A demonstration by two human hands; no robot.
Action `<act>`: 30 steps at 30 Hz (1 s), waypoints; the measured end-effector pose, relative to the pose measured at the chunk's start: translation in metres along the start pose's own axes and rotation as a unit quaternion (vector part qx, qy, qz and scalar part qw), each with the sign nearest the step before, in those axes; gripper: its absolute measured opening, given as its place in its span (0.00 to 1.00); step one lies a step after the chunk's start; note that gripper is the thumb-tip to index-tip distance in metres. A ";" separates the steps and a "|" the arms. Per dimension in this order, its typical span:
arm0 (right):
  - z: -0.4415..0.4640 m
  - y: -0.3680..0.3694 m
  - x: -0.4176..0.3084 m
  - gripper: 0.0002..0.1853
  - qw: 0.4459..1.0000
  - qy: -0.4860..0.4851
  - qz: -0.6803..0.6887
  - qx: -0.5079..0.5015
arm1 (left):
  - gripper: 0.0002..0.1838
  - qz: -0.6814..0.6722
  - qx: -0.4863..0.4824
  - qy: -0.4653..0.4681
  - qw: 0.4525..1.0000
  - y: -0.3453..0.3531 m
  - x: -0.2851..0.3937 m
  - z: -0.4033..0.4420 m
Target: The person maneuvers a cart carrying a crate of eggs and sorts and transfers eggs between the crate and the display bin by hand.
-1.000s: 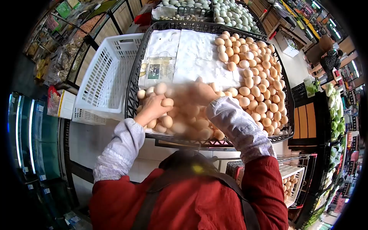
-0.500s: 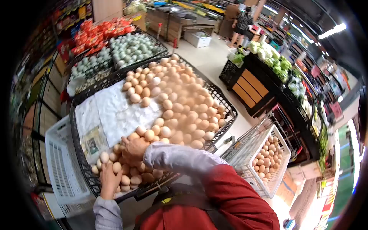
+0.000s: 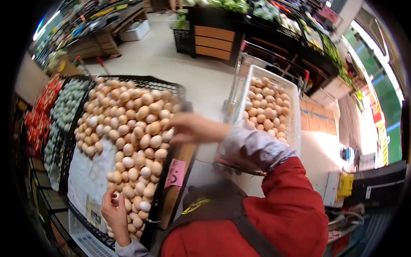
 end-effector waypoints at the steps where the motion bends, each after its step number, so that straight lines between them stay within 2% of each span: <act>1: -0.029 -0.036 0.020 0.17 0.993 0.094 0.041 0.055 | 0.12 -0.022 -0.031 0.044 0.998 0.020 0.022 0.007; 2: -0.062 -0.064 0.053 0.17 0.988 0.105 0.034 0.104 | 0.11 -0.031 -0.061 0.075 0.995 0.037 0.043 0.014; 3: -0.096 -0.092 0.083 0.16 0.972 0.201 0.028 0.118 | 0.11 -0.065 -0.087 0.086 0.990 0.057 0.062 0.020; 4: -0.134 -0.115 0.124 0.15 0.951 0.259 -0.056 0.161 | 0.11 -0.098 -0.112 0.094 0.984 0.077 0.083 0.027; 5: -0.171 -0.138 0.149 0.15 0.925 0.324 -0.056 0.191 | 0.11 -0.077 -0.138 0.175 0.972 0.097 0.112 0.032; 6: -0.207 -0.157 0.170 0.15 0.894 0.387 -0.056 0.219 | 0.11 -0.094 -0.171 0.149 0.969 0.118 0.137 0.036; 8: -0.278 -0.184 0.223 0.21 0.841 0.487 -0.175 0.159 | 0.12 -0.135 -0.236 0.207 0.940 0.167 0.181 0.045; 9: -0.297 -0.193 0.234 0.21 0.839 0.492 -0.171 0.159 | 0.12 -0.138 -0.268 0.217 0.928 0.192 0.206 0.047; 11: -0.330 -0.200 0.254 0.29 0.781 0.554 -0.288 0.015 | 0.12 -0.153 -0.332 0.249 0.897 0.246 0.254 0.050; 14: -0.345 -0.207 0.276 0.31 0.802 0.510 -0.309 -0.041 | 0.13 -0.144 -0.424 0.274 0.851 0.331 0.309 0.044; 16: -0.344 -0.207 0.284 0.32 0.812 0.483 -0.319 -0.068 | 0.16 -0.107 -0.447 0.360 0.812 0.386 0.335 0.032; 18: -0.339 -0.202 0.290 0.32 0.773 0.456 -0.413 -0.156 | 0.20 -0.086 -0.465 0.378 0.796 0.427 0.359 0.015; 20: -0.339 -0.196 0.300 0.33 0.737 0.436 -0.466 -0.223 | 0.23 -0.062 -0.513 0.351 0.781 0.476 0.363 0.004; 21: -0.340 -0.195 0.298 0.34 0.738 0.432 -0.478 -0.203 | 0.23 -0.062 -0.513 0.350 0.781 0.493 0.364 -0.002; 23: -0.341 -0.194 0.295 0.36 0.728 0.440 -0.484 -0.208 | 0.15 -0.053 -0.440 0.402 0.801 0.519 0.369 -0.012; 26: -0.342 -0.192 0.292 0.38 0.719 0.421 -0.512 -0.207 | 0.14 0.015 -0.420 0.385 0.822 0.557 0.371 -0.027; 28: -0.335 -0.197 0.282 0.37 0.717 0.436 -0.497 -0.219 | 0.13 0.001 -0.397 0.414 0.819 0.577 0.375 -0.033; 30: -0.336 -0.197 0.277 0.36 0.716 0.457 -0.474 -0.232 | 0.12 -0.022 -0.467 0.313 0.827 0.590 0.374 -0.034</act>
Point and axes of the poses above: each hand's wrist, its own z-axis towards the middle knuckle, its own y-axis out of the palm, x = y × z, the point moved 4 cm from there along z, towards the middle knuckle, and after that the axes turned 8 degrees about -z, right-handed, at the moved point
